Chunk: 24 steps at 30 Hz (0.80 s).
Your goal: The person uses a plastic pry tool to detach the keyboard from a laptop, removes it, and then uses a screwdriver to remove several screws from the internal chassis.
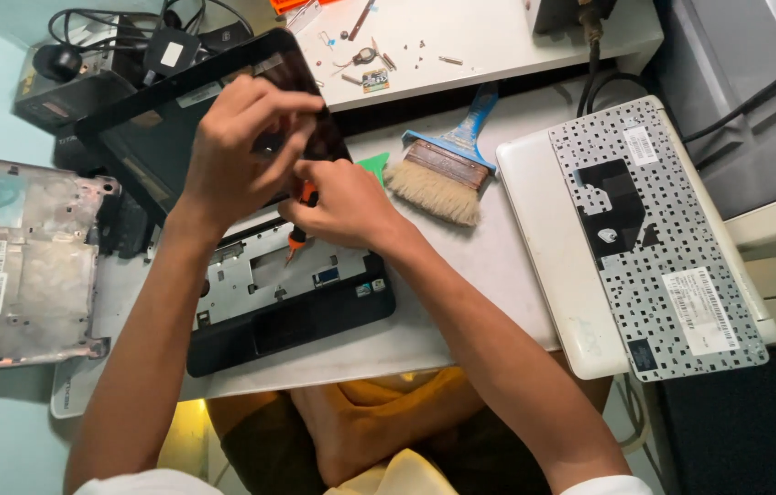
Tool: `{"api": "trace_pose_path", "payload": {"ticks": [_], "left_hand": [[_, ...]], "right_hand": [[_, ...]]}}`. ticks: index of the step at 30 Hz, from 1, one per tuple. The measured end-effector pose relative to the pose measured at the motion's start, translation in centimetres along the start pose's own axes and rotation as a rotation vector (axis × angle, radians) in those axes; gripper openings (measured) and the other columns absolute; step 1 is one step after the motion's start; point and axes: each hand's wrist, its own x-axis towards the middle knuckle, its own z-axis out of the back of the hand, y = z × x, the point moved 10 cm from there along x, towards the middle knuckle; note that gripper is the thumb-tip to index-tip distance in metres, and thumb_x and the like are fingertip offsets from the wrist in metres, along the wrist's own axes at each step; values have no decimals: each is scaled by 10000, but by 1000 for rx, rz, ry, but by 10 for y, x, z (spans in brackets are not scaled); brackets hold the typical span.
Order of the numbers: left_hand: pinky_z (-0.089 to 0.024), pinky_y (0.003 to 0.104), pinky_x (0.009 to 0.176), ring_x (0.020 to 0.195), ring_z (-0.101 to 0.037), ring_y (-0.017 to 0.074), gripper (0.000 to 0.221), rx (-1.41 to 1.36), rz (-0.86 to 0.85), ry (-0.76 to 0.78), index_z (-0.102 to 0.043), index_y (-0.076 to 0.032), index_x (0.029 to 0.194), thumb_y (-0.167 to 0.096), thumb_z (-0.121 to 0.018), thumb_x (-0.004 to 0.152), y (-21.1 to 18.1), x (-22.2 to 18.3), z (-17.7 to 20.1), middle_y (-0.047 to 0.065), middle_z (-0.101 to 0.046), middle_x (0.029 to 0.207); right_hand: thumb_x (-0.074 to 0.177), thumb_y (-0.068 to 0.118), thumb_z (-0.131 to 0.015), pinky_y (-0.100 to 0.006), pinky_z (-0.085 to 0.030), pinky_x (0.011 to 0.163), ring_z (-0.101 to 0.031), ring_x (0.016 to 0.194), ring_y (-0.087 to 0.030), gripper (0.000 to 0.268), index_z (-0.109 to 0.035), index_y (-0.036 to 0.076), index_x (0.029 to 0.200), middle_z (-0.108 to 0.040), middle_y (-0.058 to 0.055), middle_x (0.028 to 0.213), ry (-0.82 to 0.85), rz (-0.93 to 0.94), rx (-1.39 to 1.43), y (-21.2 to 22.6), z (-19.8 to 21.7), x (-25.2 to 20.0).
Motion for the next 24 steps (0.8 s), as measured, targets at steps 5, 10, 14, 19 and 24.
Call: {"api": "trace_pose_path", "payload": {"ticks": [5, 10, 14, 19, 24], "left_hand": [[-563, 431, 919, 877, -657, 268, 85, 113, 166, -73, -940, -125, 1245, -127, -910, 1165, 62, -149, 49, 29, -731, 917], [-576, 475, 982, 973, -721, 325, 95, 92, 455, -20, -900, -124, 1132, -215, -892, 1158, 77, -255, 60, 74, -776, 964], [-495, 441, 1079, 1163, -592, 323, 174, -2, 465, -117, -882, -32, 1171, -106, -745, 1095, 59, -282, 71, 128, -718, 1243], [-511, 412, 991, 1076, -591, 291, 227, 64, 407, -257, -840, 11, 1140, -95, -640, 1166, 47, -284, 85, 109, -692, 1209], [-447, 417, 960, 968, -593, 238, 234, 341, 601, -286, -739, -145, 1265, -204, -793, 1046, 86, -312, 77, -1, -655, 1038]], "right_hand": [[928, 409, -750, -584, -635, 782, -802, 828, -476, 179, -718, 234, 950, -796, -103, 793, -96, 76, 69, 5, 8, -1], [1027, 282, -810, -449, -641, 786, -807, 864, -377, 82, -758, 221, 1045, -793, -114, 902, -244, 221, 157, 8, 17, -1], [1231, 43, -785, -367, -508, 787, -584, 877, -231, 178, -641, -39, 1295, -674, -158, 1086, -188, 389, 118, 32, 19, -12], [1251, -135, -782, -419, -536, 901, -583, 1006, -301, 266, -589, -119, 1432, -673, -260, 1299, -190, 475, 34, 29, 14, -24], [1265, -159, -815, -431, -541, 940, -608, 1034, -317, 247, -612, -138, 1405, -716, -274, 1294, -210, 441, -57, 17, 10, -27]]}}
